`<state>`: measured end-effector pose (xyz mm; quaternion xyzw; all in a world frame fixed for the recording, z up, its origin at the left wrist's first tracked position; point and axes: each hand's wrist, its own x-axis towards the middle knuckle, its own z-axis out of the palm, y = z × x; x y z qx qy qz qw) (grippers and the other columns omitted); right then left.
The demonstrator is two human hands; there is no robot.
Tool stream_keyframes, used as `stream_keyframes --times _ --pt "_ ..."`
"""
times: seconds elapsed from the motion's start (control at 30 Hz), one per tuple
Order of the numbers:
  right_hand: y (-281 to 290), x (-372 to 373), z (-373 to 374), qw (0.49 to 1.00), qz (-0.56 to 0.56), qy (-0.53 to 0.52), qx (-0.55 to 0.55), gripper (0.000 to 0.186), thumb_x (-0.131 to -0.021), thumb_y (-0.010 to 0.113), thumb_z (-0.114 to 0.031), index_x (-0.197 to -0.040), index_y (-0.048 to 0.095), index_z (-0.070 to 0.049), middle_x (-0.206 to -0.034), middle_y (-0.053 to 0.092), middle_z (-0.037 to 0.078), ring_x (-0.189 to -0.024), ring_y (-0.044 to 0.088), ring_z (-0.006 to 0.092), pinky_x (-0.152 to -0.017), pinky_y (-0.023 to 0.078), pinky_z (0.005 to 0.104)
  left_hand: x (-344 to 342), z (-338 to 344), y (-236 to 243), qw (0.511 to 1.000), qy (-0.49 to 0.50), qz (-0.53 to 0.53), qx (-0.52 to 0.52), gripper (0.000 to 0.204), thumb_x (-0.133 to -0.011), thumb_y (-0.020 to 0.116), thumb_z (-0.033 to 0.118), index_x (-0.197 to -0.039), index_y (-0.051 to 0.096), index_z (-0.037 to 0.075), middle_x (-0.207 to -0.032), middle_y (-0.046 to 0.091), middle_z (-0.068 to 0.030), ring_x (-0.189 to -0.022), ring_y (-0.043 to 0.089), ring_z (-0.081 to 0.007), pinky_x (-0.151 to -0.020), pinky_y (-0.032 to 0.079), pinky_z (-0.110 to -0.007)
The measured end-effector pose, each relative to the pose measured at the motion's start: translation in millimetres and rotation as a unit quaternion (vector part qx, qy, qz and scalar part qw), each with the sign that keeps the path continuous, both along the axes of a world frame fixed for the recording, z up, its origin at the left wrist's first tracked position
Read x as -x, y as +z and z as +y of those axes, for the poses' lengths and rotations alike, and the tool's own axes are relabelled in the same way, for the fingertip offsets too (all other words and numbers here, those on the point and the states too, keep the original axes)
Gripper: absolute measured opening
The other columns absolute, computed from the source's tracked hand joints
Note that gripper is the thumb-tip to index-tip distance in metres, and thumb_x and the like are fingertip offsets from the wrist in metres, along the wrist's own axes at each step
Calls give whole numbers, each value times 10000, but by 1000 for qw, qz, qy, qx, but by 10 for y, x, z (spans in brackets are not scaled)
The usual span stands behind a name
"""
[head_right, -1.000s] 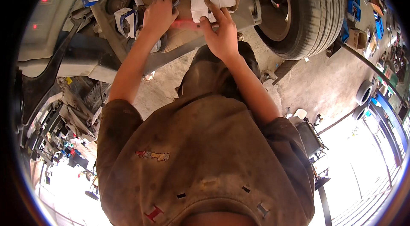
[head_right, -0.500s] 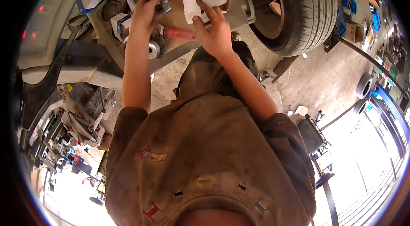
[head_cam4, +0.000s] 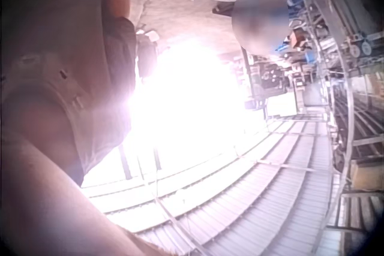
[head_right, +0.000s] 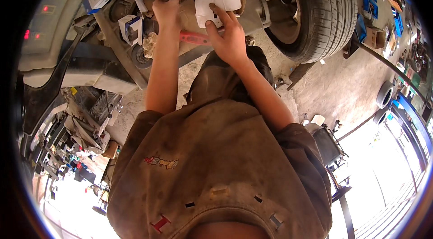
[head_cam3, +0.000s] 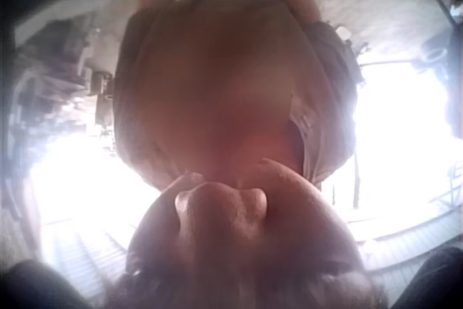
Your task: The person secures a tire on a balancing machine and uses a hammer to tap and adjust small metal weights on the rim. The person repeatedly positions and hammers the weights around the rim edge to balance the tire.
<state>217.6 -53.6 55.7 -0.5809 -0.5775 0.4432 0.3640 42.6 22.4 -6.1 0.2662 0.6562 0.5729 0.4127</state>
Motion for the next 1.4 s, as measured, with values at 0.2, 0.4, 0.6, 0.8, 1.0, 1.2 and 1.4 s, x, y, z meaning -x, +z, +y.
stream_keyframes --times 0.2,0.4,0.6,0.8,1.0,1.2,1.4 --pt "-28 -23 40 999 -31 16 -24 456 -978 679 -153 -1422 644 -52 -1183 658 139 -972 611 250 -852 541 350 -185 -16 -15 946 -30 321 38 278 -885 551 -4 -1129 602 -128 -1078 620 -267 -916 624 -491 -838 517 -494" --pt "114 -33 37 998 -49 21 -18 463 -977 694 -133 -1430 643 -51 -1092 648 113 -822 528 183 -754 509 319 -281 2 -39 927 68 368 7 326 -921 616 8 -1218 618 -126 -1235 561 -327 -1095 585 -527 -961 493 -522" --pt "150 43 81 999 -24 35 19 471 -984 672 -168 -1434 627 -35 -1308 649 224 -1104 680 360 -899 555 413 -355 184 8 957 200 209 9 247 -942 633 26 -1123 653 -140 -1182 602 -292 -1060 609 -519 -946 489 -537" --pt "-6 -23 -1 996 -45 54 -53 479 -994 656 -85 -1467 611 -31 -1314 638 150 -1049 633 218 -832 537 323 -391 -44 60 951 31 305 35 370 -931 654 38 -1280 601 -75 -1400 453 -321 -1271 511 -522 -1054 468 -515" --pt "76 -16 -21 996 -52 58 -47 489 -994 659 -96 -1475 596 -27 -1368 627 176 -1136 642 253 -853 545 327 -104 -226 333 876 -87 472 48 487 -833 748 91 -1291 597 20 -1415 474 -242 -1322 465 -462 -1072 424 -515" --pt "164 48 18 997 -37 53 -34 490 -990 645 -130 -1465 591 -25 -1410 607 222 -1258 621 367 -957 540 398 292 61 256 802 -69 593 5 533 -793 835 203 -1269 614 110 -1394 528 -157 -1297 494 -393 -1066 408 -499" --pt "188 78 -37 998 -43 53 -9 488 -984 640 -137 -1457 594 -24 -1443 585 244 -1305 614 411 -1005 537 429 435 115 36 822 -151 548 -46 441 -809 832 209 -1219 687 140 -1391 589 -96 -1319 537 -349 -1066 450 -496"
